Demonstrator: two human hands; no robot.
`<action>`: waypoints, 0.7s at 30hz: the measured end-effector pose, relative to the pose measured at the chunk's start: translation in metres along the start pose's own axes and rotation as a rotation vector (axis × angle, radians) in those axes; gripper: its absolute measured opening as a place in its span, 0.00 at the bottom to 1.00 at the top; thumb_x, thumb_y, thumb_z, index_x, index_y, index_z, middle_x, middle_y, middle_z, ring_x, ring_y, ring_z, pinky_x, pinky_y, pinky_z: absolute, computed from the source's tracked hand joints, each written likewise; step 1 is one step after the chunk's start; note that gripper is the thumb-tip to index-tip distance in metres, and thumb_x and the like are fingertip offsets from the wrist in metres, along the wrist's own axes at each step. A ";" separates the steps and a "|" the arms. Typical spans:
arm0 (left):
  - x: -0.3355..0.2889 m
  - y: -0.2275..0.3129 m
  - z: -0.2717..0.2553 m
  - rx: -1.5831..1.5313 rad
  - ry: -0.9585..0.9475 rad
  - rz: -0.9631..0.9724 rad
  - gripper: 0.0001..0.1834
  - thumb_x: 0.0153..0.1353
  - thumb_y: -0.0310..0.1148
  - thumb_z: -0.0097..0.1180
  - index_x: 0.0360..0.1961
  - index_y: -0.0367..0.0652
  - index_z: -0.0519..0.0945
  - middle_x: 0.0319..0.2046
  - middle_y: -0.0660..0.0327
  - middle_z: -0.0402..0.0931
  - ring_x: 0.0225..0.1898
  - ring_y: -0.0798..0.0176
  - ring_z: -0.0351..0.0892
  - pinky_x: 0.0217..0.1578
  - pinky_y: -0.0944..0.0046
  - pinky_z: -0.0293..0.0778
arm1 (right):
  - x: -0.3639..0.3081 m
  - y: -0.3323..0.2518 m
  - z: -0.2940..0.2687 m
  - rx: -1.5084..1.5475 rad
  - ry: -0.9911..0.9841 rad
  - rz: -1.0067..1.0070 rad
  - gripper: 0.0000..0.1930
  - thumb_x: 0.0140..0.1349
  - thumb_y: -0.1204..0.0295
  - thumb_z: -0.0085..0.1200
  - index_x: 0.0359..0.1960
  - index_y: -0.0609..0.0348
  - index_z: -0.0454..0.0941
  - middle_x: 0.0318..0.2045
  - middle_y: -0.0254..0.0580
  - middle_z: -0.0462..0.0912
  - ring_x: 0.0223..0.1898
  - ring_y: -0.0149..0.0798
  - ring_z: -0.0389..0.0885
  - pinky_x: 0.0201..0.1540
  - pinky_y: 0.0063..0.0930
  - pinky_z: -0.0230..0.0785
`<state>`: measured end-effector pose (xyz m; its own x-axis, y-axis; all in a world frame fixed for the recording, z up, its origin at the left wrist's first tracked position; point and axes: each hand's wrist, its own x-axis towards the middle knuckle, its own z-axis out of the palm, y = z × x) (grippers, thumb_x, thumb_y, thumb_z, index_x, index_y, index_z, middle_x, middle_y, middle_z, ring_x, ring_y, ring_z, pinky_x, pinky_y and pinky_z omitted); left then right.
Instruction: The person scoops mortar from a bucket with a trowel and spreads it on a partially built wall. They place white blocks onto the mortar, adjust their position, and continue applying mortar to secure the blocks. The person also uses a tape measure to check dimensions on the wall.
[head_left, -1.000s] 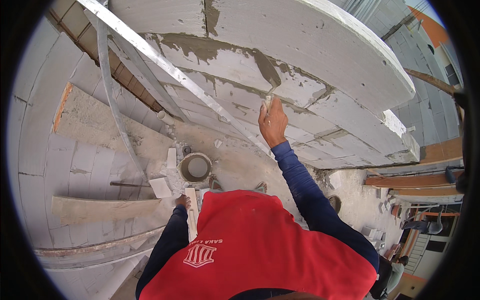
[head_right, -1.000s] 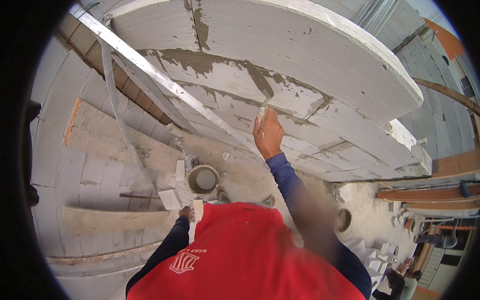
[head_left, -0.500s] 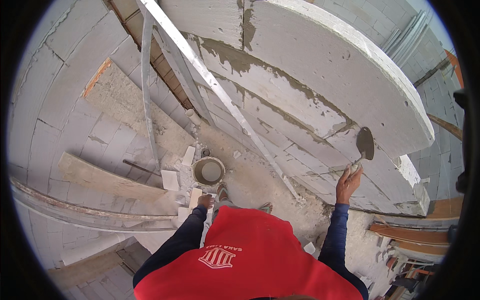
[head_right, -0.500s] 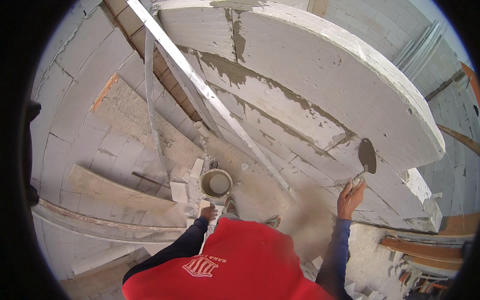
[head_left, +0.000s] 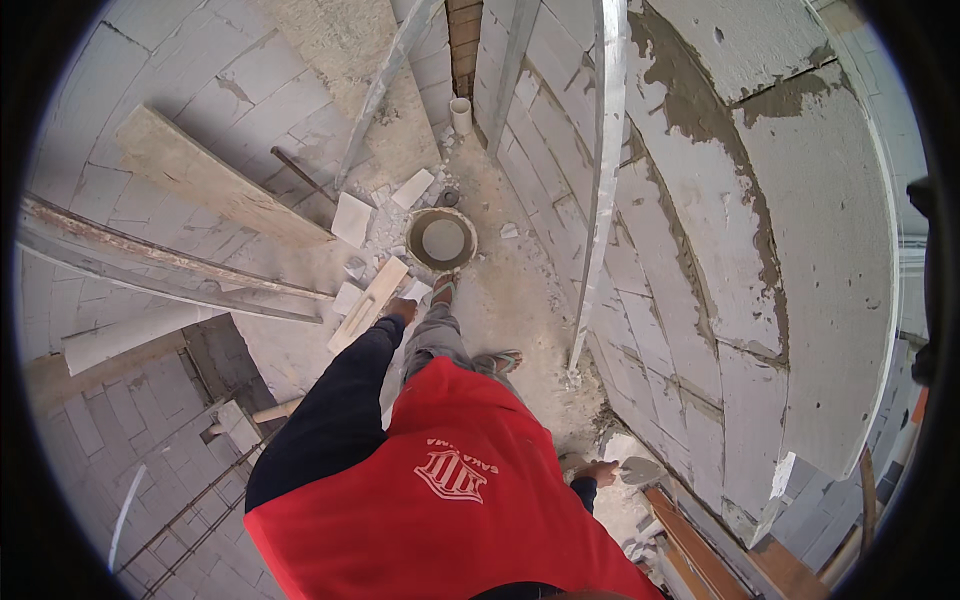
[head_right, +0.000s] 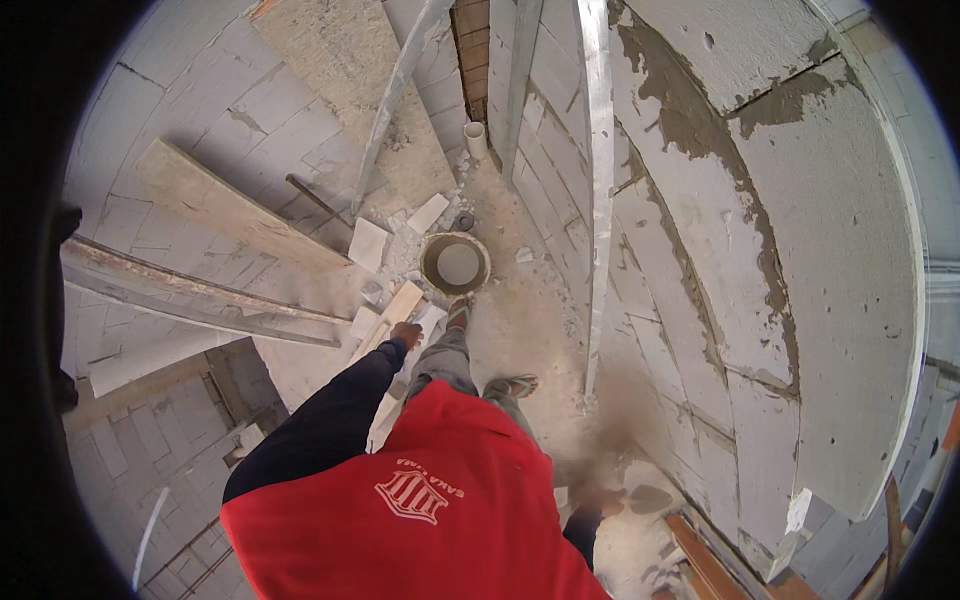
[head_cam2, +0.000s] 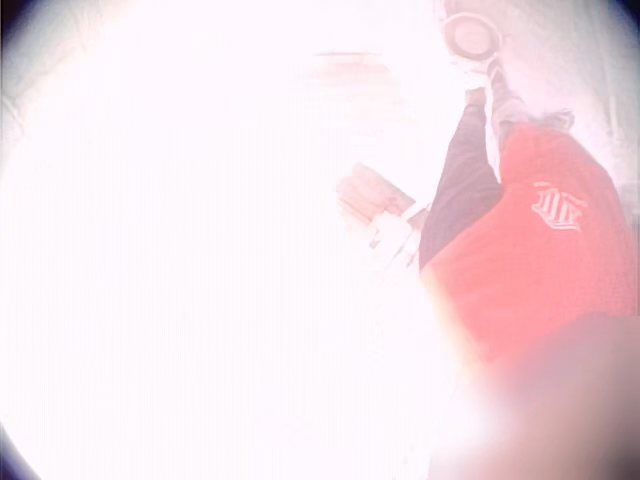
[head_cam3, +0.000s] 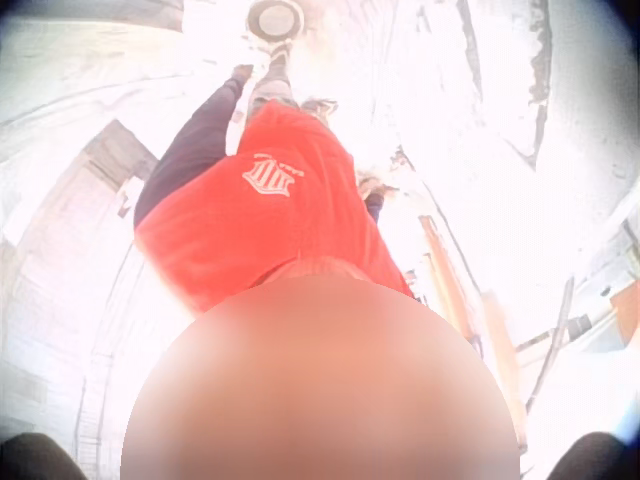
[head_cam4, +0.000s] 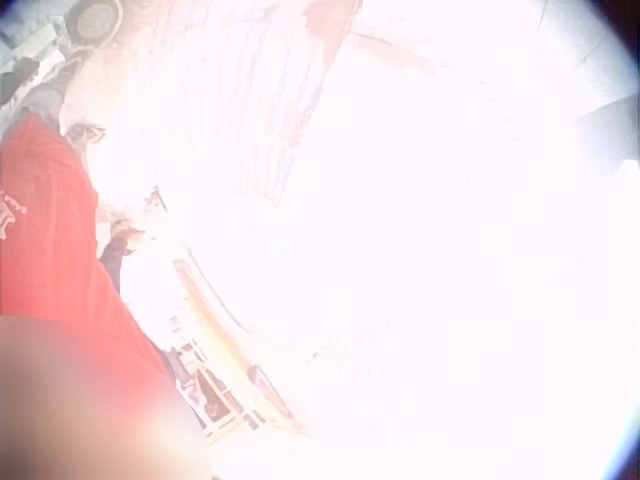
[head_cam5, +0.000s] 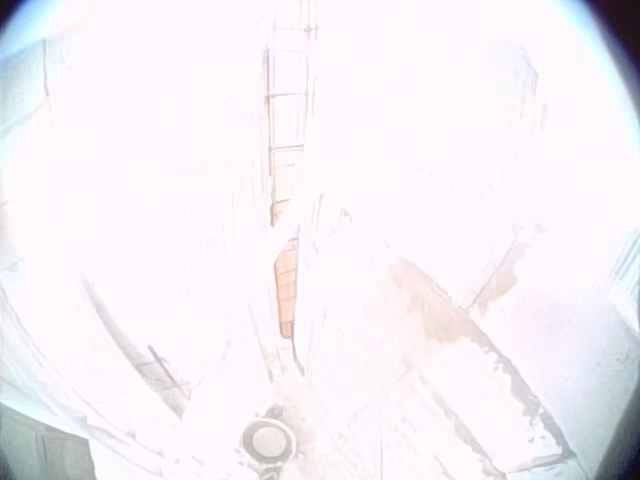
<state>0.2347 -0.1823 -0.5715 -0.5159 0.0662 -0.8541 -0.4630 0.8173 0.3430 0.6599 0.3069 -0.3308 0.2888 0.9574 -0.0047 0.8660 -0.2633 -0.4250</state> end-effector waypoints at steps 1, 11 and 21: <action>0.005 0.001 -0.003 -0.027 0.038 -0.045 0.12 0.68 0.37 0.52 0.39 0.46 0.86 0.40 0.59 0.89 0.38 0.60 0.89 0.35 0.50 0.83 | -0.025 0.010 0.001 -0.098 -0.099 -0.032 0.33 0.69 0.45 0.50 0.44 0.74 0.76 0.36 0.61 0.81 0.37 0.57 0.82 0.41 0.51 0.74; 0.152 0.017 -0.033 -0.030 0.331 -0.208 0.19 0.59 0.46 0.60 0.41 0.42 0.87 0.47 0.45 0.86 0.50 0.40 0.85 0.52 0.47 0.79 | -0.138 -0.057 0.009 -0.336 -0.967 -0.208 0.15 0.71 0.60 0.58 0.50 0.57 0.77 0.27 0.40 0.81 0.22 0.31 0.77 0.21 0.30 0.68; 0.399 -0.063 0.013 -1.256 0.218 -0.372 0.20 0.65 0.44 0.58 0.52 0.43 0.82 0.46 0.63 0.80 0.47 0.60 0.77 0.49 0.53 0.71 | -0.170 -0.080 0.057 -0.449 -0.971 0.038 0.13 0.72 0.62 0.57 0.35 0.60 0.76 0.20 0.35 0.77 0.18 0.31 0.75 0.22 0.29 0.71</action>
<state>0.0672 -0.1997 -0.9386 -0.2638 -0.2340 -0.9358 -0.8872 -0.3219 0.3306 0.5180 0.1717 -0.3476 0.0420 0.5803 -0.8133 0.9914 -0.1250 -0.0380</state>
